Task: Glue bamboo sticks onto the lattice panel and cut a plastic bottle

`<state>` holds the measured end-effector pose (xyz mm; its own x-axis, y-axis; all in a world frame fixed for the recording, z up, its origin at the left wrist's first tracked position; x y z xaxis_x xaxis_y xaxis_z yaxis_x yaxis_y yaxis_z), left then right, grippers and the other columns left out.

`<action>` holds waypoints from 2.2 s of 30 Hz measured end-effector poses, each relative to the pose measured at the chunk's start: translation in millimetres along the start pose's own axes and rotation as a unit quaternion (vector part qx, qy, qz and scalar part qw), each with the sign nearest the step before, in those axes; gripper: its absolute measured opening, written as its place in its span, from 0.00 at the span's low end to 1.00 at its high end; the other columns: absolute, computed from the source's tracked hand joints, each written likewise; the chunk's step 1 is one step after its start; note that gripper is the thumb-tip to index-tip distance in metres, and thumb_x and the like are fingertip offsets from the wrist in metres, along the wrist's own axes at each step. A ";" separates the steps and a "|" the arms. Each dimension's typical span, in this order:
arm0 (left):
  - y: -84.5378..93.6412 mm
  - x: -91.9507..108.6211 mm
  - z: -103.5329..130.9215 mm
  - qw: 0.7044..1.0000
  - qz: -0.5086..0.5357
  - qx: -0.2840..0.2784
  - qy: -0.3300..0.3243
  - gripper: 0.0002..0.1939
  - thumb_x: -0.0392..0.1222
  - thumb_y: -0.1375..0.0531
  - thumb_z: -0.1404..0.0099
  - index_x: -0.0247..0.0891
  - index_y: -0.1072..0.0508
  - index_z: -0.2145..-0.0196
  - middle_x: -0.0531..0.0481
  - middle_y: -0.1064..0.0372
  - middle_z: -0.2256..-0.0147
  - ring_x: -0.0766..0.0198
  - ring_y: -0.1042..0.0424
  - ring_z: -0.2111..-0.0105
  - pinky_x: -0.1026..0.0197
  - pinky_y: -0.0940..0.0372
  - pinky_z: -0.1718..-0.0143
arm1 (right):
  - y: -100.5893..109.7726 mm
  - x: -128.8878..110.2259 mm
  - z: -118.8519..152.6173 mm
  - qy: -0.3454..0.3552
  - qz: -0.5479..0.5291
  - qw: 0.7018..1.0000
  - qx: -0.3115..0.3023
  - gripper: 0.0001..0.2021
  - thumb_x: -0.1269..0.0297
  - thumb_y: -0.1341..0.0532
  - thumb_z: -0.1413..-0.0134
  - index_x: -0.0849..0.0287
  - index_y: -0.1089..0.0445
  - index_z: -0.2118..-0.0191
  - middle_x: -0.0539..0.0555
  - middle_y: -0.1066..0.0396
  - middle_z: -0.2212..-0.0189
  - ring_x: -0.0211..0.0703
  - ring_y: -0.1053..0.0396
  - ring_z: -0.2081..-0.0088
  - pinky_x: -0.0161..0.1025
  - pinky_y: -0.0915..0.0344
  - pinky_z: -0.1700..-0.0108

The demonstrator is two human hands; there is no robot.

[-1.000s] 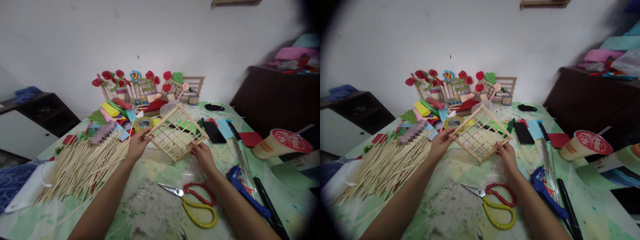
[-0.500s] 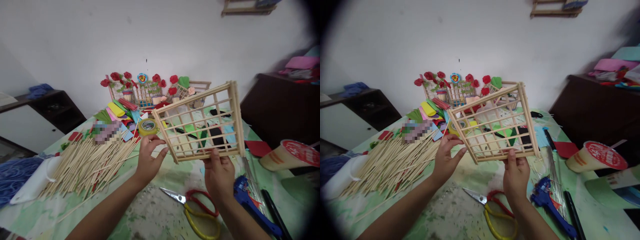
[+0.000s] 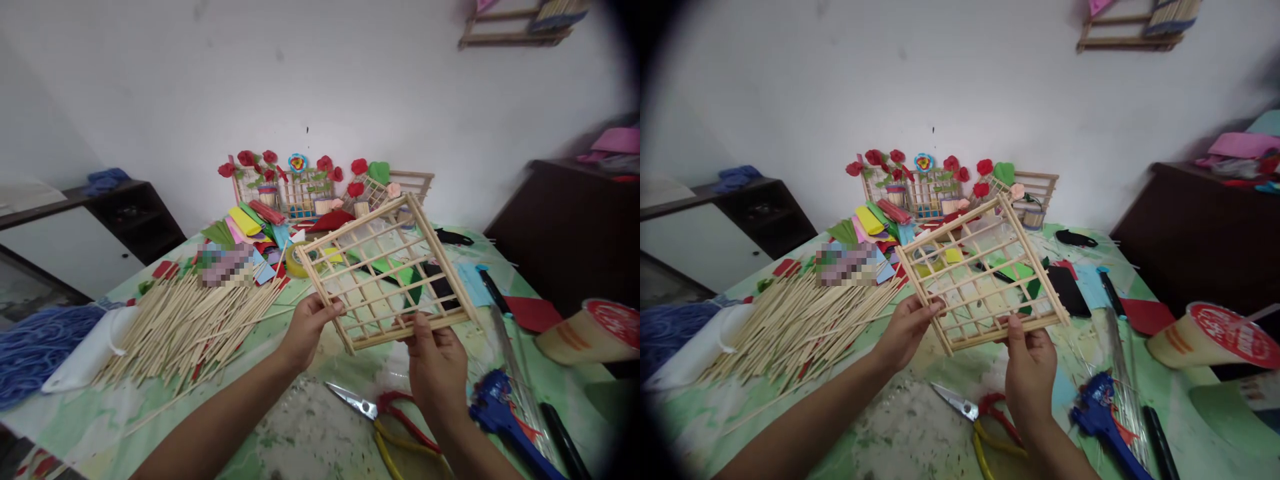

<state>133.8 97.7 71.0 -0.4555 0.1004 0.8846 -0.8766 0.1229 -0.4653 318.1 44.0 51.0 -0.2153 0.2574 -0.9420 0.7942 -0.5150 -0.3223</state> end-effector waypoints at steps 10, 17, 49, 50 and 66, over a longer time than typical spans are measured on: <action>1.9 -9.1 -4.9 0.997 0.024 -0.005 0.068 0.11 0.38 0.31 0.55 0.33 0.27 0.73 0.54 0.33 0.75 0.70 0.34 0.73 0.65 0.40 0.66 | 2.5 1.9 -4.6 0.011 0.010 1.000 0.007 0.14 0.53 0.35 0.52 0.61 0.31 0.69 0.52 0.28 0.72 0.36 0.34 0.73 0.35 0.36 0.71; -1.1 -4.6 -4.0 0.997 0.005 -0.020 0.068 0.15 0.40 0.31 0.52 0.32 0.28 0.68 0.50 0.28 0.72 0.66 0.29 0.70 0.62 0.37 0.63 | 2.9 -1.3 -7.4 0.018 0.002 1.000 -0.016 0.13 0.54 0.35 0.50 0.60 0.31 0.67 0.54 0.28 0.68 0.40 0.32 0.68 0.37 0.35 0.67; -5.9 -16.4 3.0 0.969 0.122 -0.029 0.212 0.07 0.30 0.42 0.43 0.30 0.25 0.67 0.41 0.26 0.68 0.69 0.28 0.75 0.69 0.31 0.71 | -2.6 -16.3 -18.4 -0.125 -0.091 0.983 -0.101 0.15 0.52 0.31 0.61 0.59 0.27 0.73 0.51 0.33 0.73 0.36 0.38 0.71 0.35 0.40 0.70; -5.6 -16.9 2.9 0.968 0.125 -0.027 0.216 0.06 0.30 0.42 0.44 0.30 0.25 0.67 0.41 0.26 0.68 0.69 0.28 0.75 0.69 0.31 0.71 | -3.9 -16.0 -17.9 -0.128 -0.095 0.981 -0.109 0.15 0.52 0.30 0.61 0.59 0.28 0.74 0.50 0.34 0.73 0.36 0.39 0.72 0.34 0.40 0.70; 13.3 -53.4 -16.5 0.989 0.059 0.013 0.132 0.12 0.35 0.33 0.52 0.30 0.26 0.68 0.44 0.26 0.69 0.70 0.30 0.74 0.71 0.36 0.73 | 34.7 -94.4 35.1 0.063 0.126 0.972 -0.189 0.04 0.57 0.36 0.50 0.48 0.29 0.69 0.53 0.29 0.66 0.46 0.33 0.63 0.41 0.35 0.65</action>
Point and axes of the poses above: each hand's wrist, its own z-axis away from the middle knuckle, its own y-axis out of the back of the hand, x = y × z, the point moved 4 cm from there along -z, towards the middle knuckle
